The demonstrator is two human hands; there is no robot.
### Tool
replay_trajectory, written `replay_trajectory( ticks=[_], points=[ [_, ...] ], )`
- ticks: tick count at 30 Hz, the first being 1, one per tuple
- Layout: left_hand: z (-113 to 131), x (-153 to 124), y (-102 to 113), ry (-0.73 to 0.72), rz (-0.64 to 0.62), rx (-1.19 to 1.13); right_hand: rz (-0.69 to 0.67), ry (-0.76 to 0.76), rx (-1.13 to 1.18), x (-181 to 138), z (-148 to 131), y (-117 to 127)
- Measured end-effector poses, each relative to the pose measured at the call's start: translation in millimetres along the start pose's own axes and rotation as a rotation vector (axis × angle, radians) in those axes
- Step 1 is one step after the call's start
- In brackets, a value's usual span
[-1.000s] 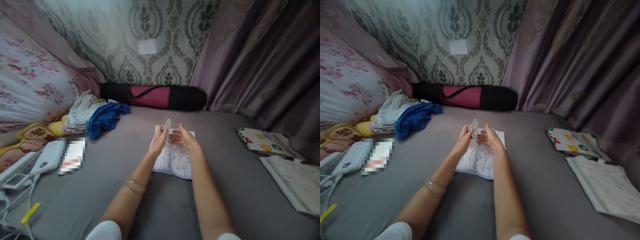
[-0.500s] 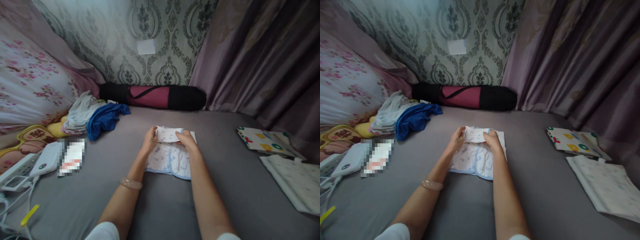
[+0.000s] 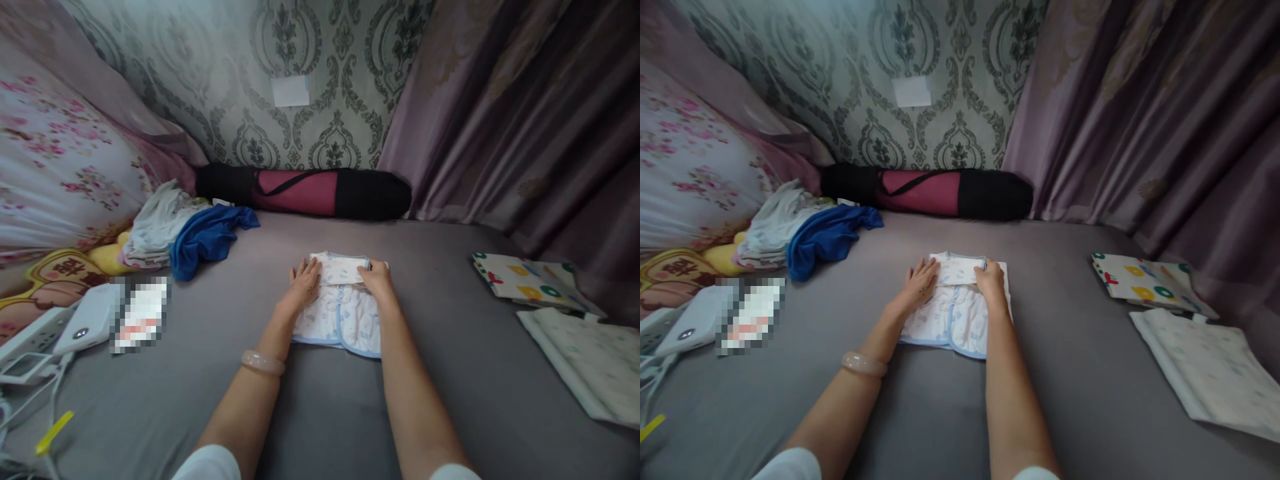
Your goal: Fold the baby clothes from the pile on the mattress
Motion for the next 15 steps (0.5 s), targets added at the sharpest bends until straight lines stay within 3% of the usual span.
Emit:
replay_trajectory(
  ticks=[3, 9, 15],
  points=[
    [0.2, 0.1, 0.2, -0.007, -0.015, 0.050, 0.187, -0.005, -0.336, -4.3, -4.5, 3.9],
    [1.2, -0.4, 0.8, -0.044, 0.000, 0.084, 0.223, -0.021, -0.532, -13.4, -11.3, 0.0],
    [5.0, 0.6, 14.8, -0.019, 0.051, -0.002, 0.298, 0.002, -0.689, -24.2, -23.3, 1.8]
  ],
)
Point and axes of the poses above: each hand's wrist, its own x-axis towards the middle knuckle, its own y-axis out of the back of the hand, z = x × y, the point moved 2 cm from there along x, towards the middle knuckle, and after that the axes turned 2 degrees about -z, right-handed, at the moved point
